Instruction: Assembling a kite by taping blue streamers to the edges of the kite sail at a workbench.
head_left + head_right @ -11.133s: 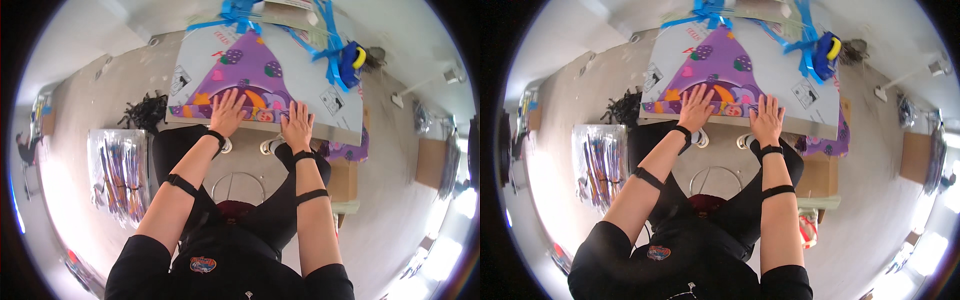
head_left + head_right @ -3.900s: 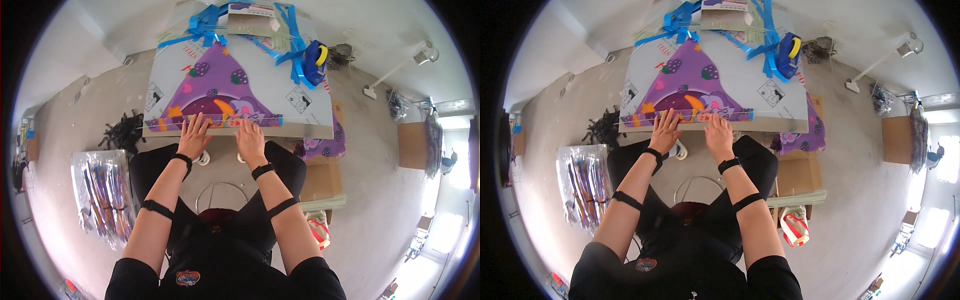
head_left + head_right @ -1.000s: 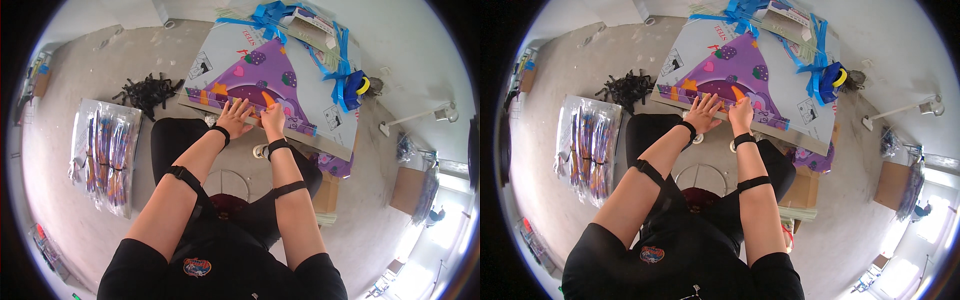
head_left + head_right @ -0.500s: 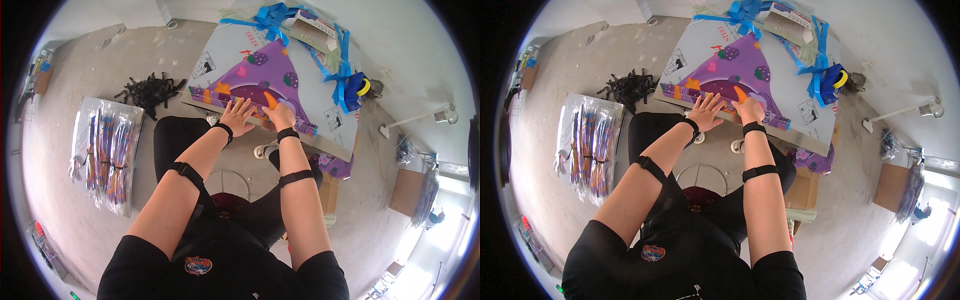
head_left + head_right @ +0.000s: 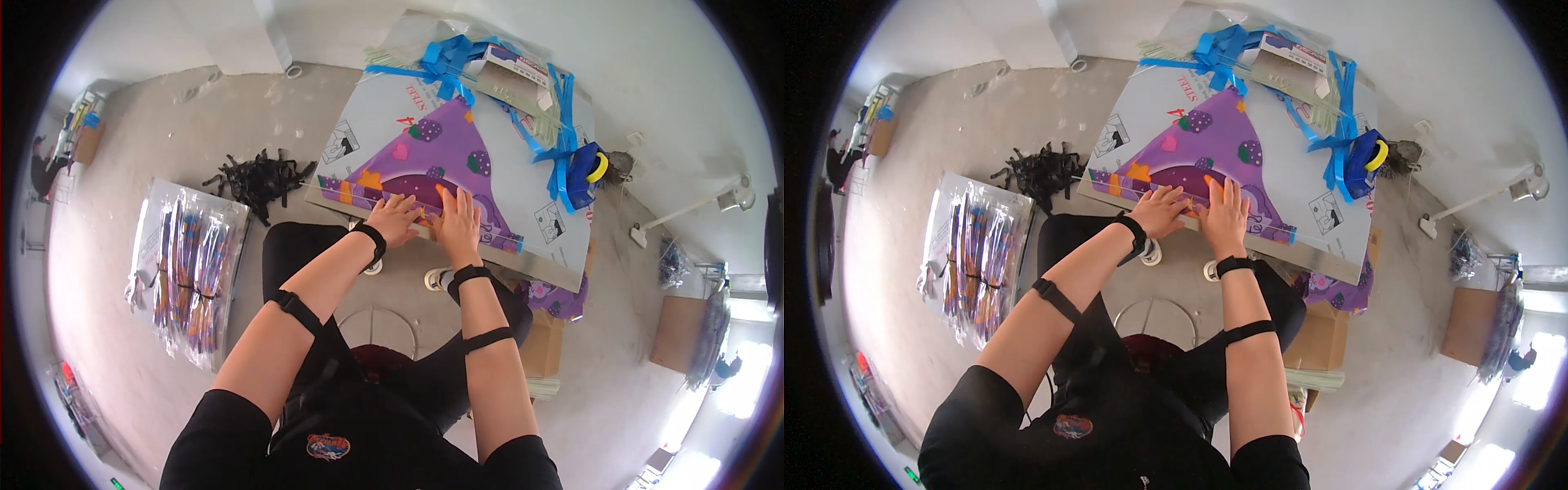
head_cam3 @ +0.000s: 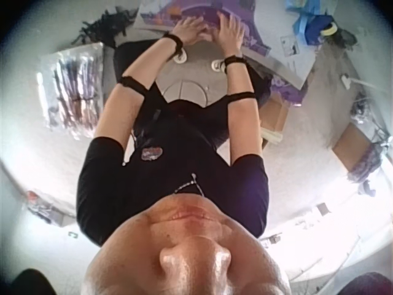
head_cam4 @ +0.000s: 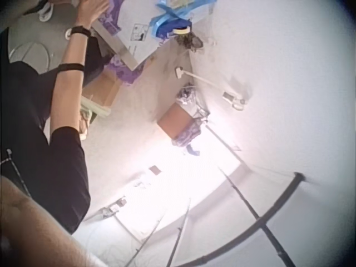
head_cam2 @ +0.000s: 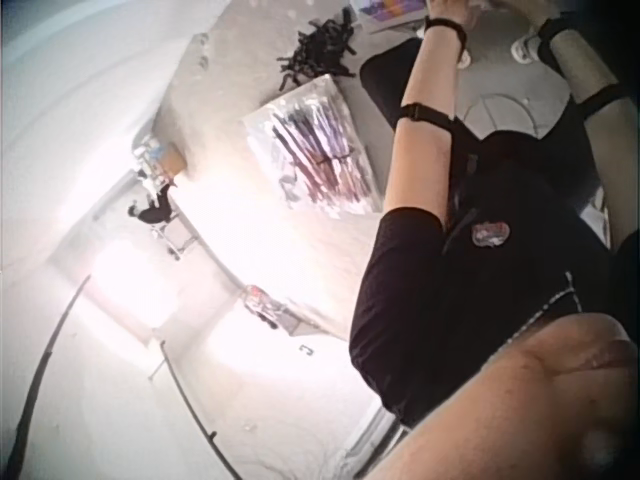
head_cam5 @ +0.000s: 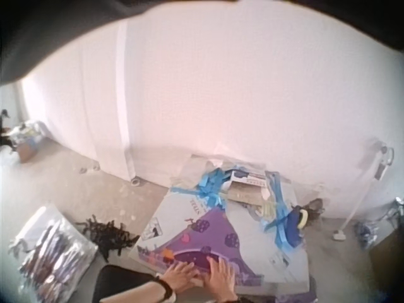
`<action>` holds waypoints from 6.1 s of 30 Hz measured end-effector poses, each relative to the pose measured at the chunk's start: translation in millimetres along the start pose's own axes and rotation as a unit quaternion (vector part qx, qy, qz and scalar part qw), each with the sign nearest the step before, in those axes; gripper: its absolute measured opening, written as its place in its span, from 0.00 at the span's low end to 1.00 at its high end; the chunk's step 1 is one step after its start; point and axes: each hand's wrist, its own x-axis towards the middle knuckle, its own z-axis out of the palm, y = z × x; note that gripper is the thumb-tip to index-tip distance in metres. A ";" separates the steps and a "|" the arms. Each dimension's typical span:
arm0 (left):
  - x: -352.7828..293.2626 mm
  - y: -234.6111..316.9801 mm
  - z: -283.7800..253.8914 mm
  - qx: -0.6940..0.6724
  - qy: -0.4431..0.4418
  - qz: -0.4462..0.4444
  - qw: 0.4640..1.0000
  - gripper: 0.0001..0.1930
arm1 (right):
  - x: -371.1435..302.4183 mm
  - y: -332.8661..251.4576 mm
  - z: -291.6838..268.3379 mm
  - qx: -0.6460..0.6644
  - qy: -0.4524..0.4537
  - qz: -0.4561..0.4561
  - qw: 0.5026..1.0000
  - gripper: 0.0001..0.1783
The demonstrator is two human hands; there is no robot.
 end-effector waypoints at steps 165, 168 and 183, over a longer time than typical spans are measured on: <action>54.9 83.3 42.1 -0.096 0.184 0.131 0.969 0.23 | -43.7 136.3 -76.6 -0.225 0.052 -0.211 0.950 0.31; 56.0 92.0 50.7 -0.100 0.152 0.104 0.978 0.29 | -41.8 133.4 -72.1 -0.230 0.050 -0.221 0.946 0.30; 48.2 53.5 60.6 -0.091 0.176 0.018 0.980 0.23 | -32.1 109.5 -41.5 -0.149 0.052 -0.271 0.950 0.25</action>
